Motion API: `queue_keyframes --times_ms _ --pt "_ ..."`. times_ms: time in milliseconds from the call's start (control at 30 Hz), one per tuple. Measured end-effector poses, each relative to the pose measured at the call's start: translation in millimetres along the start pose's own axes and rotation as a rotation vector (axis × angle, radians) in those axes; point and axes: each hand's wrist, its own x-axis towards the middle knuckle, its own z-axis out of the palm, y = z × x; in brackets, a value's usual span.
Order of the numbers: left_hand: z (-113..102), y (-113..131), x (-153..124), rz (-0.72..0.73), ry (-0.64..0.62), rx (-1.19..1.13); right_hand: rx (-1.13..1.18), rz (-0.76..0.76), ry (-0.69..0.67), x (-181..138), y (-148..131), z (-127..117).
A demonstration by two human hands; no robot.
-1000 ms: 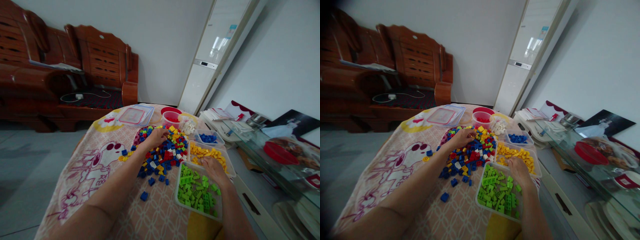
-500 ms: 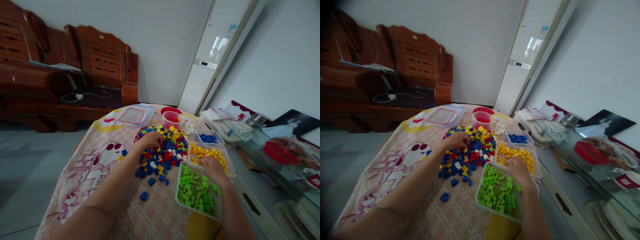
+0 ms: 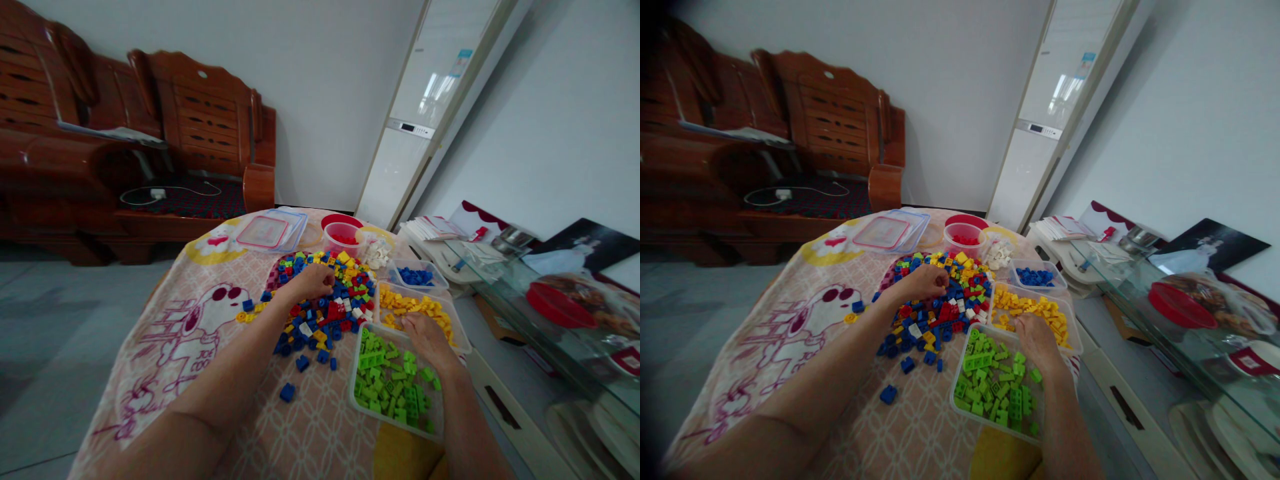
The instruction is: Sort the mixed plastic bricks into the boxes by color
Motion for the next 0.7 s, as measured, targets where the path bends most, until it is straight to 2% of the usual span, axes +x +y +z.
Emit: queue_keyframes --times_ms 100,233,367,433,533,700 --pt "12.6 22.2 3.6 0.051 0.085 -0.219 0.018 0.009 -0.012 -0.4 -1.9 -1.5" --pt "44.3 62.9 2.4 0.119 0.074 -0.529 0.062 0.031 0.007 -1.8 -4.9 -2.4" --pt "62.7 83.4 -1.0 0.195 0.091 -0.612 0.096 0.048 0.015 -3.2 -8.5 -4.4" --pt "58.1 80.3 -0.8 0.192 0.107 -0.588 0.094 0.04 0.01 -3.5 -9.1 -5.0" --pt "36.7 64.2 0.6 0.154 0.098 -0.485 0.067 0.028 0.014 -3.1 -7.2 -4.1" --pt "0.6 35.9 -1.7 0.09 -0.001 -0.168 0.011 0.015 -0.011 -1.8 -2.7 -1.4"
